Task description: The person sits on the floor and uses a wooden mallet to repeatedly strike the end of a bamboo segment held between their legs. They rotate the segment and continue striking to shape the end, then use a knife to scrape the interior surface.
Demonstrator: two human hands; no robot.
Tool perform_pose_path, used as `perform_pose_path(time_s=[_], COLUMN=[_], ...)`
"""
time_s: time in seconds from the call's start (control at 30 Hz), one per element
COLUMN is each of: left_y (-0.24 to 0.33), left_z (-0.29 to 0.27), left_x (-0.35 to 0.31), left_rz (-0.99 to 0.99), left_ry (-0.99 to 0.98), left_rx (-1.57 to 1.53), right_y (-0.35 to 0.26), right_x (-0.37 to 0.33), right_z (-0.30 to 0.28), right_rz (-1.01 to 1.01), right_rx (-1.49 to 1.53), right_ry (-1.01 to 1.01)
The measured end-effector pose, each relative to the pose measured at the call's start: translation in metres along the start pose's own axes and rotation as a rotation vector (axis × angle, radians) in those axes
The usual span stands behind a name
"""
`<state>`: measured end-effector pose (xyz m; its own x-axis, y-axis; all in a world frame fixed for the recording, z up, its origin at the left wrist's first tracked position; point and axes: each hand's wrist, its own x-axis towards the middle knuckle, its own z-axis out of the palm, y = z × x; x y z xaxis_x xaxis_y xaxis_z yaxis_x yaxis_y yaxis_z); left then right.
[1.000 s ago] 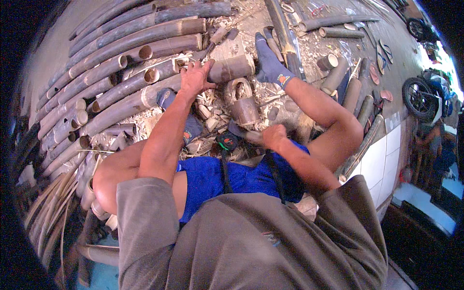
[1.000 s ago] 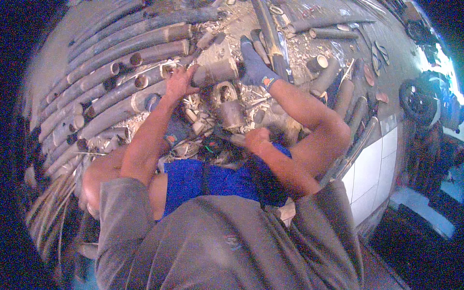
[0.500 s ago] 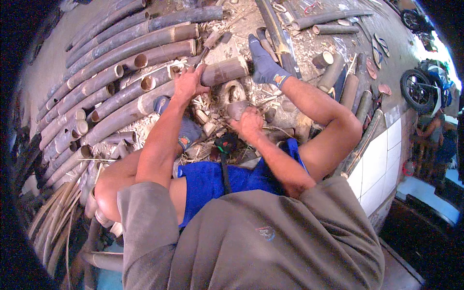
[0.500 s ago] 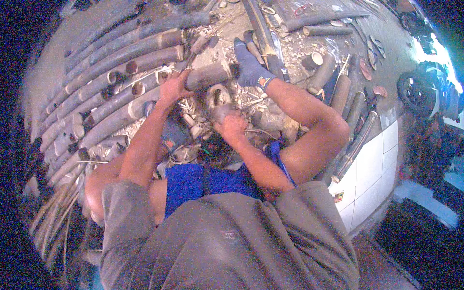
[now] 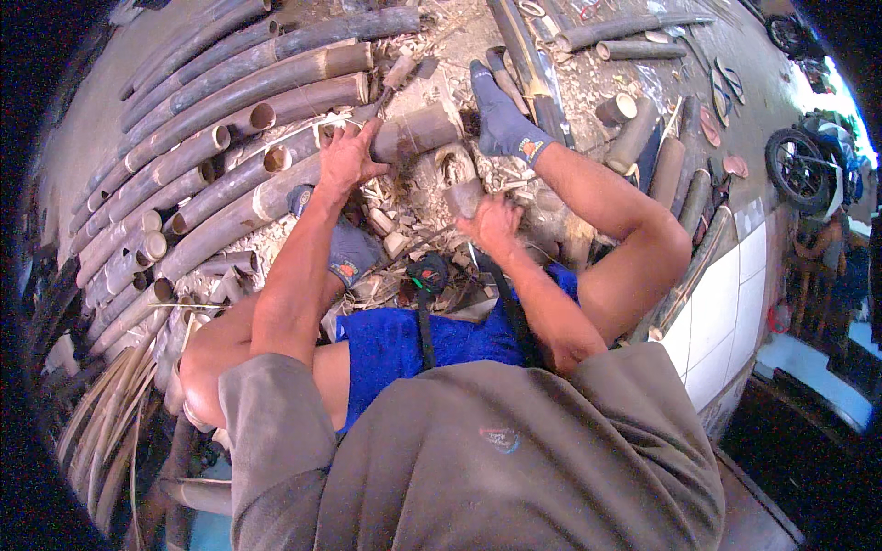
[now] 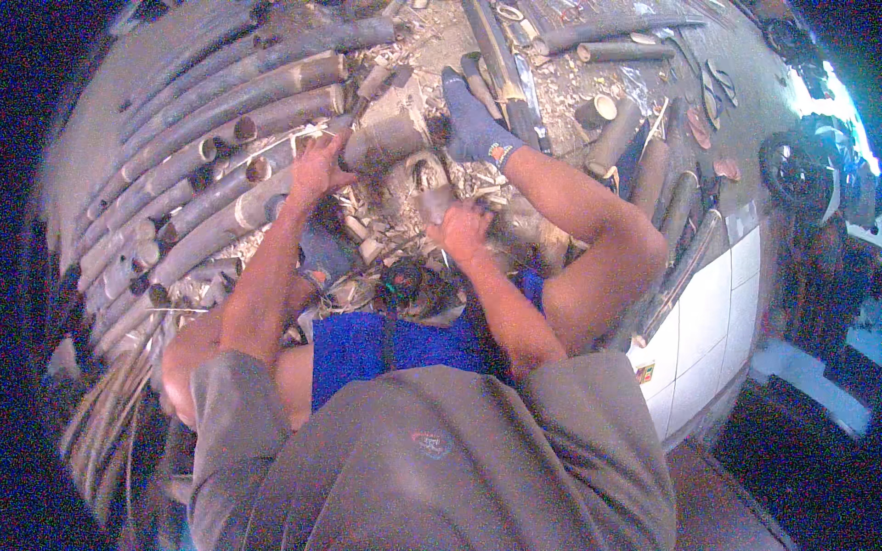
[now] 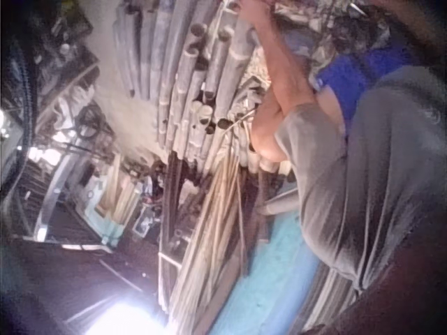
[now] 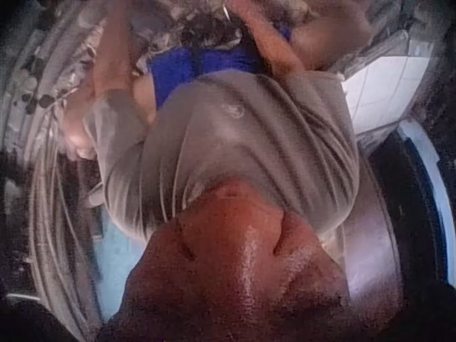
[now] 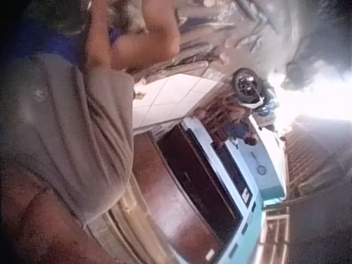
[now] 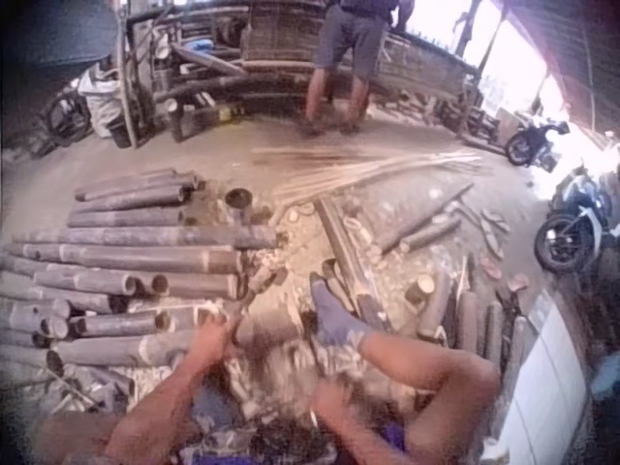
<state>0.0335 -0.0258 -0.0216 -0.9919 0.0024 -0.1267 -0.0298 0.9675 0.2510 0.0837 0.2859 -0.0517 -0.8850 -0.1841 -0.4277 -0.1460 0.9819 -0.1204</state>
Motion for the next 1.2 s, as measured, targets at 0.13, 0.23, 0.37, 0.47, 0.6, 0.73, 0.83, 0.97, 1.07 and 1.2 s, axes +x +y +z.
perform_pose_path(time_s=[0.13,0.23,0.37,0.47,0.6,0.73,0.83,0.97,1.07,1.2], left_y=[0.005,0.004,0.004,0.023,0.029,0.015,0.016,0.017,0.018,0.022], left_z=[-0.001,-0.007,-0.02,-0.011,-0.002,-0.013,-0.007,0.003,0.002,-0.002], left_x=[0.003,0.008,0.015,0.005,0.002,0.017,0.013,0.002,0.002,0.006], left_rz=[-0.022,-0.016,-0.024,0.011,0.009,0.061,0.038,0.01,0.02,-0.024], left_ry=[-0.052,-0.18,-0.282,-0.099,-0.06,-0.256,-0.25,-0.249,-0.261,-0.3], left_rx=[-0.013,-0.031,-0.072,0.15,0.112,-0.014,-0.028,-0.063,-0.102,-0.148], right_y=[-0.021,-0.019,-0.028,-0.028,-0.021,-0.017,-0.018,-0.02,-0.017,-0.014], right_x=[-0.01,-0.005,-0.004,-0.001,-0.005,-0.013,-0.019,-0.02,-0.021,-0.017], right_z=[0.025,0.023,-0.001,-0.008,0.005,0.007,0.0,-0.003,0.0,0.0], right_rz=[0.026,0.016,0.044,0.074,0.066,0.05,0.058,0.083,0.05,0.011], right_rx=[-0.009,0.036,0.049,0.072,0.197,0.171,0.191,0.205,0.198,0.204], right_ry=[0.121,0.083,-0.143,-0.12,0.022,-0.01,-0.032,-0.125,-0.11,-0.105])
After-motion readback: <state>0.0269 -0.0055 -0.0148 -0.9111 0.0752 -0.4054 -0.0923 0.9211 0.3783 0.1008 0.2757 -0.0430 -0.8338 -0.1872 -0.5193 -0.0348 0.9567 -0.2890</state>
